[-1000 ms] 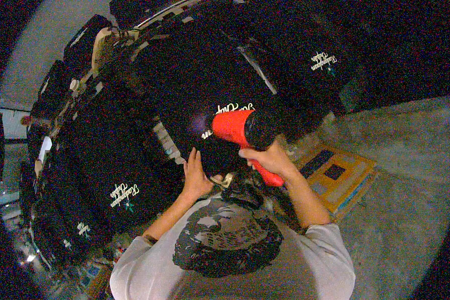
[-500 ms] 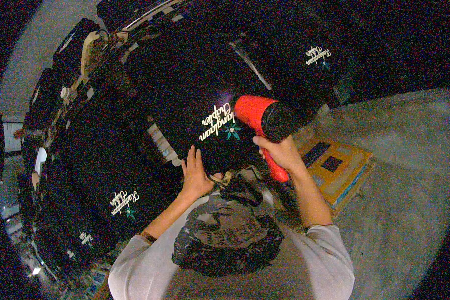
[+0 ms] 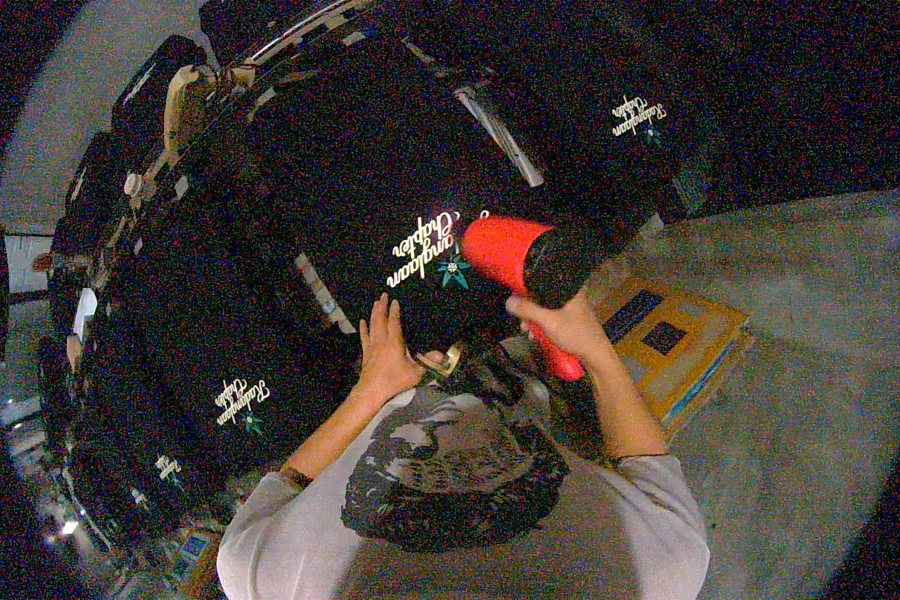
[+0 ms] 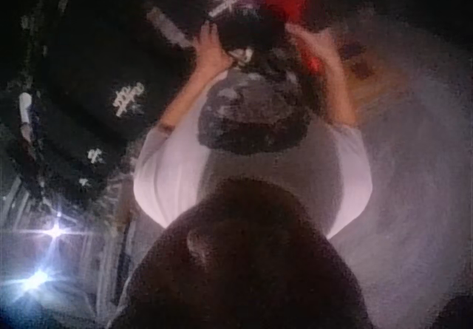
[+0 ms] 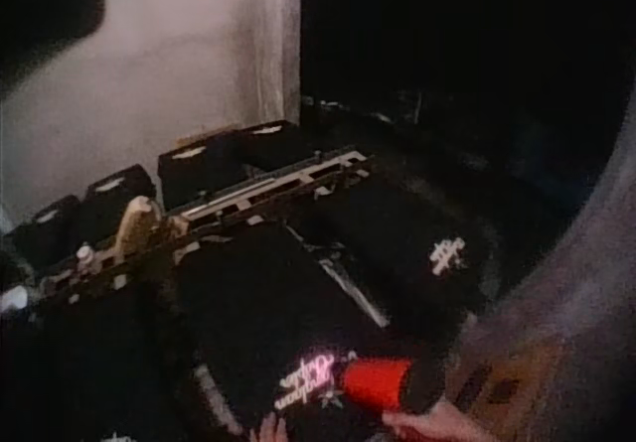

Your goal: The person uses a red heat gun to apply heat to printed logos on black tote bags laid out on a workbench. The person moves the heat gun across the surface of each bag to cure or set the print, then shifts to the next bag in sequence.

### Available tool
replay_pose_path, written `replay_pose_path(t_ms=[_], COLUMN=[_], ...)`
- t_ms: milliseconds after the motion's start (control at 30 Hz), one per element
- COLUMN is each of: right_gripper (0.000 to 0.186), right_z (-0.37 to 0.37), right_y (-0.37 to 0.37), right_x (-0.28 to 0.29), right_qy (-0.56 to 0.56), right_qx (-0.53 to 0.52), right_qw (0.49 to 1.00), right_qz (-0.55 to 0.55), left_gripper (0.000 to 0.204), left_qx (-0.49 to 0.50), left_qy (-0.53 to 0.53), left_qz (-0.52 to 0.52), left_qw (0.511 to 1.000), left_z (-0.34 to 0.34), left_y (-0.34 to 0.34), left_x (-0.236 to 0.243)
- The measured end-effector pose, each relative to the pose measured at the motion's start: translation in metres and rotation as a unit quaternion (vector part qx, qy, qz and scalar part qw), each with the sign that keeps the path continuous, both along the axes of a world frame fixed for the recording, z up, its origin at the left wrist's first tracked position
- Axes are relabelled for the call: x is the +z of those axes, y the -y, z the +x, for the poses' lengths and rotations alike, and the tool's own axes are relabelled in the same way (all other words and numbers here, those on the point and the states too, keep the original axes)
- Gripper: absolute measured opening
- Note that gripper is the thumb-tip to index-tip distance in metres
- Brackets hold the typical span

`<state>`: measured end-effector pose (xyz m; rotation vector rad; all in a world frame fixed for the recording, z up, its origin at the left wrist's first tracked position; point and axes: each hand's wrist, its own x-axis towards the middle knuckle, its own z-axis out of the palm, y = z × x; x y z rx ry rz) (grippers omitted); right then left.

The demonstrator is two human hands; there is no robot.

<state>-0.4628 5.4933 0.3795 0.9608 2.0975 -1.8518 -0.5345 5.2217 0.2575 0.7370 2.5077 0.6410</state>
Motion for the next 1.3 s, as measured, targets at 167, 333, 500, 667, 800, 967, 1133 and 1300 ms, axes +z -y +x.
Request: replay_pose_path(t_ms=[167,333,500,667,800,967,1133,1300], right_gripper=[0.024,0.023,0.024,0.024,0.023,0.032,0.051,0.035], right_z=[0.005,0.017,0.017,0.025,0.017,0.010,-0.006,-0.022], right_y=[-0.031,-0.050,-0.078,-0.093,-0.103,-0.093,-0.069,-0.055], right_x=[-0.006,-0.021,-0.016,-0.020,-0.011,-0.026,-0.021,-0.024], right_qy=[0.003,-0.012,-0.033,-0.089,-0.051,-0.062,-0.063,-0.175], right_qx=[0.002,0.044,0.037,0.074,0.091,0.134,0.196,0.232], right_qw=[0.999,0.999,0.998,0.993,0.993,0.989,0.979,0.945], right_qz=[-0.037,-0.027,-0.047,-0.035,-0.063,-0.005,-0.002,0.149], left_gripper=[0.123,0.123,0.122,0.123,0.122,0.119,0.118,0.117], left_qx=[0.031,0.054,0.080,0.105,0.130,0.160,0.189,0.211], left_qy=[-0.004,-0.018,-0.011,-0.015,-0.039,-0.031,-0.044,-0.025], left_qz=[0.007,0.000,-0.005,-0.016,-0.010,-0.013,-0.013,-0.019], left_qw=[0.999,0.998,0.997,0.994,0.991,0.986,0.981,0.977], left_z=[0.007,0.026,0.031,0.039,0.044,0.050,0.054,0.052], left_y=[-0.020,-0.039,-0.058,-0.068,-0.072,-0.069,-0.056,-0.041], left_x=[0.005,-0.006,0.001,-0.003,-0.004,-0.002,-0.010,-0.004])
